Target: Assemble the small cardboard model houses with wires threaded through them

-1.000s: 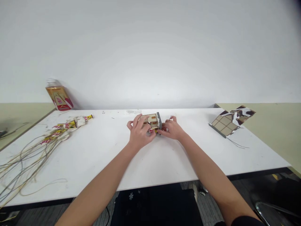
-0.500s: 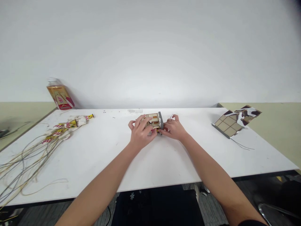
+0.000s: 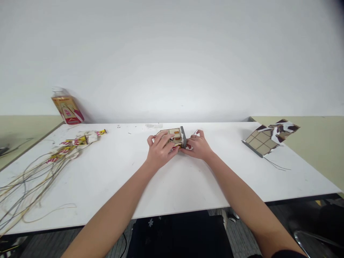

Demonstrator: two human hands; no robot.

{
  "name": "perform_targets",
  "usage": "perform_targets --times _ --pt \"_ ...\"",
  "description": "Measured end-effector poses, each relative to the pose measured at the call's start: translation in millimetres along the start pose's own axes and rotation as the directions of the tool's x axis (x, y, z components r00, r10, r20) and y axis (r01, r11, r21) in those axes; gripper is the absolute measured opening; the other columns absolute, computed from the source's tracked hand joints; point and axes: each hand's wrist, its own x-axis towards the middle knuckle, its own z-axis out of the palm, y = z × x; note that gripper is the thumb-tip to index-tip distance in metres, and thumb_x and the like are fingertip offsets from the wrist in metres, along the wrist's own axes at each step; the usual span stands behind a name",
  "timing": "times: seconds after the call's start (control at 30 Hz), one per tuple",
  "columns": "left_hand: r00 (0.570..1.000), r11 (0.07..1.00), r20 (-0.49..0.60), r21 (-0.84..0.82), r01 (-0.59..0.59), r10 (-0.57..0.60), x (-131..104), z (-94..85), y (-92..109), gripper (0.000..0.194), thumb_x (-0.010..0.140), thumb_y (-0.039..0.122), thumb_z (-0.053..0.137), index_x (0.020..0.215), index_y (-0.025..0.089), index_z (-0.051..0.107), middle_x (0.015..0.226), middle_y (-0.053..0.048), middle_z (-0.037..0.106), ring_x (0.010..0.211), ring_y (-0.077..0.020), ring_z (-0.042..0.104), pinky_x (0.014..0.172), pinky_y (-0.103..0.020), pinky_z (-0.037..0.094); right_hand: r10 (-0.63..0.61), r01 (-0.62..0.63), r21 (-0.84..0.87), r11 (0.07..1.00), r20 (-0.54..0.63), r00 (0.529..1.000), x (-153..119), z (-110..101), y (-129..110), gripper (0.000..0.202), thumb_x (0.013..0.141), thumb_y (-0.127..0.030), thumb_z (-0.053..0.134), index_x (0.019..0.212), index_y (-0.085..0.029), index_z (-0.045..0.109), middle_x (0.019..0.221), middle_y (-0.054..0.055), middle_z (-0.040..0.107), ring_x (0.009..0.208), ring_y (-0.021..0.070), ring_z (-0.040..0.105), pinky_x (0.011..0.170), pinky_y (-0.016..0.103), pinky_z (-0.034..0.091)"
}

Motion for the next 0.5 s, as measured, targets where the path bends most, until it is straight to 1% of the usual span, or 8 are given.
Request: perform_targets --times 0.2,0.27,0.33,0.43,0.5 --pt "0.993 0.998 0.112 -0.036 -0.043 0.047 -1 -2.9 -10 0.016 0.081 0.036 0.068 0.079 0.022 0.061 0.107 -0.003 0.070 0.107 -0.0238 0.061 0.085 -0.039 0.028 0.018 -0.018 0.005 1.000 0.006 1.000 0 -1 -1 0.042 0.084 -0.050 0.054 0.056 -0.018 0.053 0.049 -0.002 0.057 0.056 0.0120 0.051 0.089 0.039 0.022" --pt "0.988 0.998 0.146 -0.049 -0.040 0.047 0 -5.4 -13 0.019 0.081 0.041 0.067 0.084 0.023 0.061 0.109 -0.004 0.069 0.108 -0.0242 0.060 0.086 -0.039 0.028 0.028 -0.028 0.017 0.999 0.019 0.999 0 -1 -1 0.041 0.083 -0.051 0.055 0.058 -0.018 0.054 0.051 -0.002 0.059 0.057 0.0124 0.052 0.090 0.039 0.022" --pt "0.981 0.999 0.195 -0.049 0.004 0.006 1 -8.3 -16 0.028 0.080 0.047 0.066 0.094 0.023 0.061 0.112 -0.006 0.068 0.109 -0.0260 0.059 0.088 -0.039 0.029 0.034 -0.035 0.022 0.999 0.035 0.999 0 -1 0 0.041 0.083 -0.052 0.055 0.059 -0.019 0.055 0.053 -0.001 0.060 0.058 0.0130 0.053 0.090 0.039 0.021" --pt "0.961 0.994 0.261 -0.024 0.105 -0.095 1 -10.7 -19 0.054 0.075 0.057 0.066 0.115 0.022 0.057 0.120 -0.012 0.064 0.114 -0.0306 0.057 0.092 -0.042 0.029 0.033 -0.035 0.023 0.999 0.057 0.998 0 0 2 0.042 0.083 -0.053 0.054 0.059 -0.019 0.055 0.053 -0.001 0.060 0.059 0.0135 0.053 0.089 0.039 0.022" --pt "0.947 0.989 0.287 -0.010 0.150 -0.141 0 -10.3 -20 0.067 0.073 0.061 0.065 0.125 0.021 0.052 0.126 -0.014 0.061 0.116 -0.0326 0.055 0.095 -0.044 0.028 0.028 -0.029 0.024 0.999 0.064 0.998 0 1 2 0.043 0.084 -0.053 0.053 0.058 -0.019 0.055 0.051 -0.001 0.058 0.059 0.0133 0.052 0.088 0.039 0.022"
